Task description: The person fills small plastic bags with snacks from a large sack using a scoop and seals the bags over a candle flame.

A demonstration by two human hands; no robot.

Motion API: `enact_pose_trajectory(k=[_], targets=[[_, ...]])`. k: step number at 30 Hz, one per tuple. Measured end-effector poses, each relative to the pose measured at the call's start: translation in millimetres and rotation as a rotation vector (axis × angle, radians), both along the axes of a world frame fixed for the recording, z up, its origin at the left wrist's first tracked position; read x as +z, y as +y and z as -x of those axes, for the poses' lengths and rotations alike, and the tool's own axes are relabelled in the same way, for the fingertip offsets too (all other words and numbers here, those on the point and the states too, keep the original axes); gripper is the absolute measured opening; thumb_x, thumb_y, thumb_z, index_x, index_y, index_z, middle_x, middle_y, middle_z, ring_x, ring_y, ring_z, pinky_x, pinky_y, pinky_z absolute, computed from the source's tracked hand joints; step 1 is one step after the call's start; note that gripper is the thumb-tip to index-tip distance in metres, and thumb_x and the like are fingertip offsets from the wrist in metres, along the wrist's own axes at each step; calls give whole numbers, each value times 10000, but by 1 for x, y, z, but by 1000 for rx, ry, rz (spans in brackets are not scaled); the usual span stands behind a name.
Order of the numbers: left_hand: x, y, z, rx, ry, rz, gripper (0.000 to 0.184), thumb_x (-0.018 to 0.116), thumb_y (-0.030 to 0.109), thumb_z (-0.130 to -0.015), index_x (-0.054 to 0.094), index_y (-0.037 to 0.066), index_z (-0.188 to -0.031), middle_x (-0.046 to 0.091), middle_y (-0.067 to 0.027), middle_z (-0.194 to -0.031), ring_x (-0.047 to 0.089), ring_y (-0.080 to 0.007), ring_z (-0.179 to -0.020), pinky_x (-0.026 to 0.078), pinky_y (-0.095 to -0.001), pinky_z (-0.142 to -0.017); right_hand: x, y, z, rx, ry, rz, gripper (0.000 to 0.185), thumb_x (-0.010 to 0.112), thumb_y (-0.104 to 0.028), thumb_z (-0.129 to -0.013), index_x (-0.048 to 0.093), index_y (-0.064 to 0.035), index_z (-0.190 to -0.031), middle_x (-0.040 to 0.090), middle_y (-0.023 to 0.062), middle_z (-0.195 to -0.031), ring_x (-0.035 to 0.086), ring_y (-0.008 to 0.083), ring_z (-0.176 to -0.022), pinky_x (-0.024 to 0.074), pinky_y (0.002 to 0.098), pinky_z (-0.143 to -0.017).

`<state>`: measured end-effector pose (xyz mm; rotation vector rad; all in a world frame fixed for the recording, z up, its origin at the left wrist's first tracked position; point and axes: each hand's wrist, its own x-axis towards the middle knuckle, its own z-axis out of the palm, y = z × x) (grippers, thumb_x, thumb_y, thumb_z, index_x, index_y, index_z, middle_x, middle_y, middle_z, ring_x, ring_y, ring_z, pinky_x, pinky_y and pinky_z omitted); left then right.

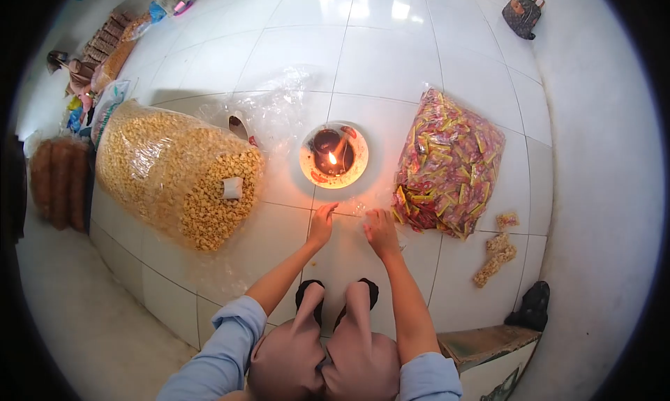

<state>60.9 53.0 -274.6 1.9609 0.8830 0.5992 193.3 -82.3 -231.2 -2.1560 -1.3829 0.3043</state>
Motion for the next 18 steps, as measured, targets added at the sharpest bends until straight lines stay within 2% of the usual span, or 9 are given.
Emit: enact_pose_trajectory(k=[2, 3, 5, 7, 10, 12, 14, 16, 18], targets=[[-7, 12, -6, -96, 8, -78, 240, 424, -36, -823, 564, 12, -1013, 618, -127, -913, 599, -232, -848, 481, -310, -745, 18, 18, 2, 24, -112, 19, 475, 633, -130, -720, 420, 4, -1123, 417, 157, -1126, 429, 333, -1031, 364, 398, -882], [-5, 15, -8, -131, 11, 38, 242, 425, -39, -813, 564, 9, -1005, 628, -128, -870, 612, -222, -793, 488, -310, -703, 10, 21, 0, 25, -112, 29, 475, 633, -130, -720, 420, 4, -1123, 417, 157, -1126, 429, 333, -1031, 364, 398, -882], [0, 18, -13, -162, 17, 161, 244, 426, -42, -802, 565, 6, -998, 637, -129, -826, 625, -211, -739, 494, -310, -661, -9, 29, 0, 43, -9, -6, 675, 667, -108, -669, 324, -17, -1243, 356, 169, -1198, 417, 356, -1045, 360, 428, -892], [2, 19, -20, 50, -45, 524, 197, 446, -42, -791, 599, 7, -905, 652, -108, -767, 635, -177, -634, 496, -274, -597, -11, 38, -4, 45, 29, -37, 668, 659, -93, -672, 332, -54, -1254, 370, 166, -1190, 421, 351, -1044, 368, 428, -886], [2, 20, -20, -35, 12, 576, 79, 556, 8, -768, 617, 12, -818, 656, -104, -738, 631, -139, -609, 489, -244, -590, -13, 45, -9, 85, 94, 14, 652, 625, -34, -680, 355, -125, -1267, 395, 156, -1178, 425, 343, -1048, 370, 419, -893], [0, 19, -22, -90, 68, 545, 83, 617, 56, -736, 625, 20, -809, 656, -101, -725, 635, -148, -622, 490, -254, -594, -13, 45, -10, 129, 120, 97, 650, 600, 9, -685, 371, -159, -1270, 406, 148, -1174, 425, 341, -1052, 364, 410, -907], [-5, 19, -24, -146, 124, 509, 132, 677, 104, -703, 633, 27, -801, 657, -98, -711, 638, -157, -635, 490, -264, -598, -16, 44, -10, 138, 124, 136, 615, 565, 53, -692, 431, -217, -1228, 459, 114, -1093, 462, 319, -981, 405, 413, -840], [-8, 16, -26, -235, 207, 331, 217, 735, 208, -653, 655, 51, -779, 656, -87, -702, 641, -185, -655, 489, -297, -607, -24, 43, -9, 104, 162, 99, 600, 561, 63, -687, 449, -200, -1214, 471, 107, -1057, 465, 311, -963, 407, 409, -832], [-9, 11, -29, -229, 285, 366, 214, 733, 228, -650, 663, 59, -761, 657, -84, -708, 641, -196, -668, 489, -311, -617, -29, 41, -7, 68, 201, 63, 585, 558, 74, -683, 468, -182, -1200, 482, 100, -1020, 468, 303, -946, 409, 404, -824]])
